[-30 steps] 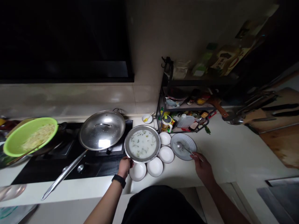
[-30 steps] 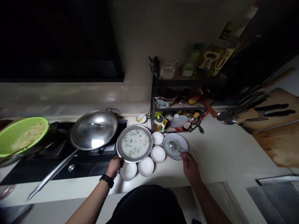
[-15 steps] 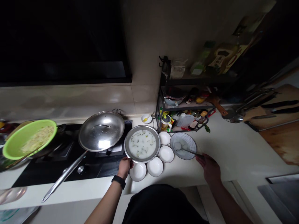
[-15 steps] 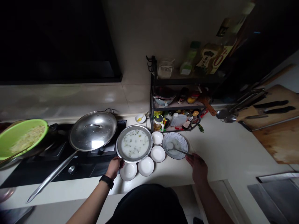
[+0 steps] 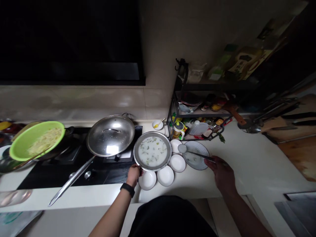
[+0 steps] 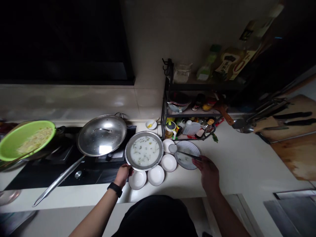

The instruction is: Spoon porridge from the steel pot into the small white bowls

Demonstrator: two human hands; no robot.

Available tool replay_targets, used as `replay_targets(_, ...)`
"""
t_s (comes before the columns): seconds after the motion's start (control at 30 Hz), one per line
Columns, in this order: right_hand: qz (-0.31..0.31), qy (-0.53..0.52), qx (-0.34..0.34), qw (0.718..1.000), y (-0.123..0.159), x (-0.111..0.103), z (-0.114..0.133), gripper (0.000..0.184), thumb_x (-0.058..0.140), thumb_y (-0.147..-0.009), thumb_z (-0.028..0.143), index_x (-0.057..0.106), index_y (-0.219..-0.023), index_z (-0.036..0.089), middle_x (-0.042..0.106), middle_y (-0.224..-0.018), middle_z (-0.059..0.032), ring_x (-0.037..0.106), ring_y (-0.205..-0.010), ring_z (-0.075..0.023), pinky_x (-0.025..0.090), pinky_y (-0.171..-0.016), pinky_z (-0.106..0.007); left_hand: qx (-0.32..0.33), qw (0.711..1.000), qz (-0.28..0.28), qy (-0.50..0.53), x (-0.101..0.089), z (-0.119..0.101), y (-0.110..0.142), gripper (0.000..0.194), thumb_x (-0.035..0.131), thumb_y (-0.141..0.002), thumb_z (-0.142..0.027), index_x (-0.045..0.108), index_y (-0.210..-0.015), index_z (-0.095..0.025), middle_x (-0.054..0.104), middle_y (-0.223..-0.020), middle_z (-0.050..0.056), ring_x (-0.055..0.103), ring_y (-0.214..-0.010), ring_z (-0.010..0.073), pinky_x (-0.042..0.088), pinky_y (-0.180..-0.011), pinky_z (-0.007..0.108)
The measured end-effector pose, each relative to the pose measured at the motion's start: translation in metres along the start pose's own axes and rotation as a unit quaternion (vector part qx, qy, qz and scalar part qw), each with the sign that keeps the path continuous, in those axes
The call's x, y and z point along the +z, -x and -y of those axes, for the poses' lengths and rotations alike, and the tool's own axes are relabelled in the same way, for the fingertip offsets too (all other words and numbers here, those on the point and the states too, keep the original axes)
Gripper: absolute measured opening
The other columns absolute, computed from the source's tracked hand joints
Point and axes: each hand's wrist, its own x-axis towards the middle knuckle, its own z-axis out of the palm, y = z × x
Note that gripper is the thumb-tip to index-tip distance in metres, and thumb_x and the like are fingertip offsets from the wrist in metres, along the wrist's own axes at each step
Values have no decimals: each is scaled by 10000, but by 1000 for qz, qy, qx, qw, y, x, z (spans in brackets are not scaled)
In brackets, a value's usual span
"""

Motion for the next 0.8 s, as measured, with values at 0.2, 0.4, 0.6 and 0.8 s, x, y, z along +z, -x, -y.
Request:
replay_targets(0.2, 64, 16, 30, 997, 13, 59, -21, 440, 858, -695, 521, 663, -879, 171, 754, -737, -58, 786, -733, -290, 653, -775, -454, 0, 1000, 0, -2, 1, 0, 0, 117, 569, -744, -185, 462, -716, -223, 530, -535, -65, 538, -442, 110, 395, -480, 220)
replay_targets(0.4, 205, 175, -71, 960, 30, 97, -50, 375, 646, -896, 550, 709, -982, 190, 784, -849, -106, 776, -847, -278, 621, -845, -449, -5, 1000, 0, 5, 1, 1, -4, 129, 564, -768, -148, 465, -728, -219, 521, -533, -60, 524, -427, 103, 395, -465, 219)
replay_targets(0.6, 473, 396, -374, 693, 55, 96, -43, 335, 476, -962, 219, 739, -1165, 265, 721, -1253, -104, 697, -1123, -249, 576, -971, -408, 0, 1000, 7, 4, 0, 1, -3, 128, 558, -773, -148, 457, -743, -221, 517, -537, -64, 525, -430, 104, 383, -454, 212)
replay_targets(0.8, 289, 395, -367, 791, 36, 59, -19, 315, 460, -994, 326, 749, -1094, 253, 753, -1142, -95, 696, -1103, -264, 550, -1013, -436, -6, 1000, 12, 6, -1, -1, -1, 146, 542, -779, -134, 436, -738, -226, 510, -533, -68, 513, -423, 100, 377, -453, 209)
